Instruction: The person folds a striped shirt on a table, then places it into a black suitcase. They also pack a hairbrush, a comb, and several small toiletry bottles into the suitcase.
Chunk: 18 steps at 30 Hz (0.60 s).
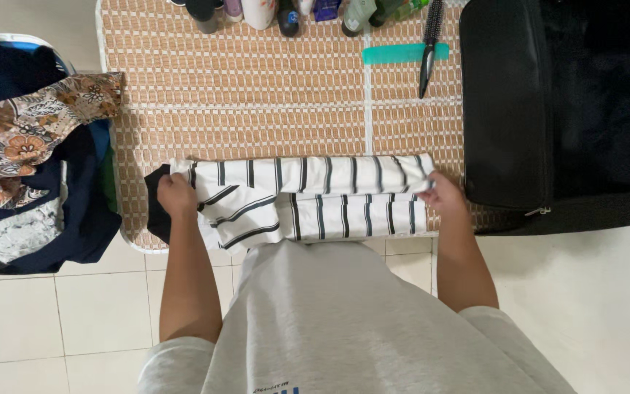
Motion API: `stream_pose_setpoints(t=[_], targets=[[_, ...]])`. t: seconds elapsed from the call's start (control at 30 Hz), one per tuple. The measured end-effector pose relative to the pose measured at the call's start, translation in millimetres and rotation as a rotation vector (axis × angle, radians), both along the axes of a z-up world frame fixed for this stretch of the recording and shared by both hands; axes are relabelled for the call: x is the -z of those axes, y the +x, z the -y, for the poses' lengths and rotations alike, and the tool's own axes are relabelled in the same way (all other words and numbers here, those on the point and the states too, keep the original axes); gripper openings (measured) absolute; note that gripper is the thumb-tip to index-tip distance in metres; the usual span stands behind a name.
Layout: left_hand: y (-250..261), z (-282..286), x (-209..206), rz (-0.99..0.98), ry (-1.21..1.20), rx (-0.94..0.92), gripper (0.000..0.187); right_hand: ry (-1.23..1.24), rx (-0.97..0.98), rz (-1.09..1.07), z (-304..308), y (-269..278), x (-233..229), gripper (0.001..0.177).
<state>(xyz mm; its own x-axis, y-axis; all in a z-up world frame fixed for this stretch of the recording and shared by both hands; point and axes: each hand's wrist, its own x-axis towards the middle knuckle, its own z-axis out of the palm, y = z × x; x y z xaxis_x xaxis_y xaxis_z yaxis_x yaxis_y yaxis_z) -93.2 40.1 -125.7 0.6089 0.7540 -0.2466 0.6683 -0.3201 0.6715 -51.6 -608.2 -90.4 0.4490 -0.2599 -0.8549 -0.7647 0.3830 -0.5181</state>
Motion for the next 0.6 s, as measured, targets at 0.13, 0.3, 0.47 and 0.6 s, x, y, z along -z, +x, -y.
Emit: stream_pose_setpoints(t=[0.13, 0.3, 0.47, 0.6], targets=[[6.4, -1.3, -31.2, -0.08, -0.006, 0.022, 0.029, -0.318, -0.218, -0.11, -13.7, 12.5, -24.7, 0.046], [36.9, 5.6, -65.9, -0.074, 0.075, 0.089, 0.037, -0.739, -0.496, -0.007, -13.5, 42.9, -13.4, 0.039], [57.2, 4.8, -67.6, -0.292, 0.167, 0.118, 0.041, -1.254, -0.702, 0.214, -0.8, 52.2, 30.9, 0.041], [56.4, -5.1, -48.5, -0.299, 0.183, 0.155, 0.033, -1.149, -0.817, 0.045, 3.0, 60.7, 46.5, 0.041]])
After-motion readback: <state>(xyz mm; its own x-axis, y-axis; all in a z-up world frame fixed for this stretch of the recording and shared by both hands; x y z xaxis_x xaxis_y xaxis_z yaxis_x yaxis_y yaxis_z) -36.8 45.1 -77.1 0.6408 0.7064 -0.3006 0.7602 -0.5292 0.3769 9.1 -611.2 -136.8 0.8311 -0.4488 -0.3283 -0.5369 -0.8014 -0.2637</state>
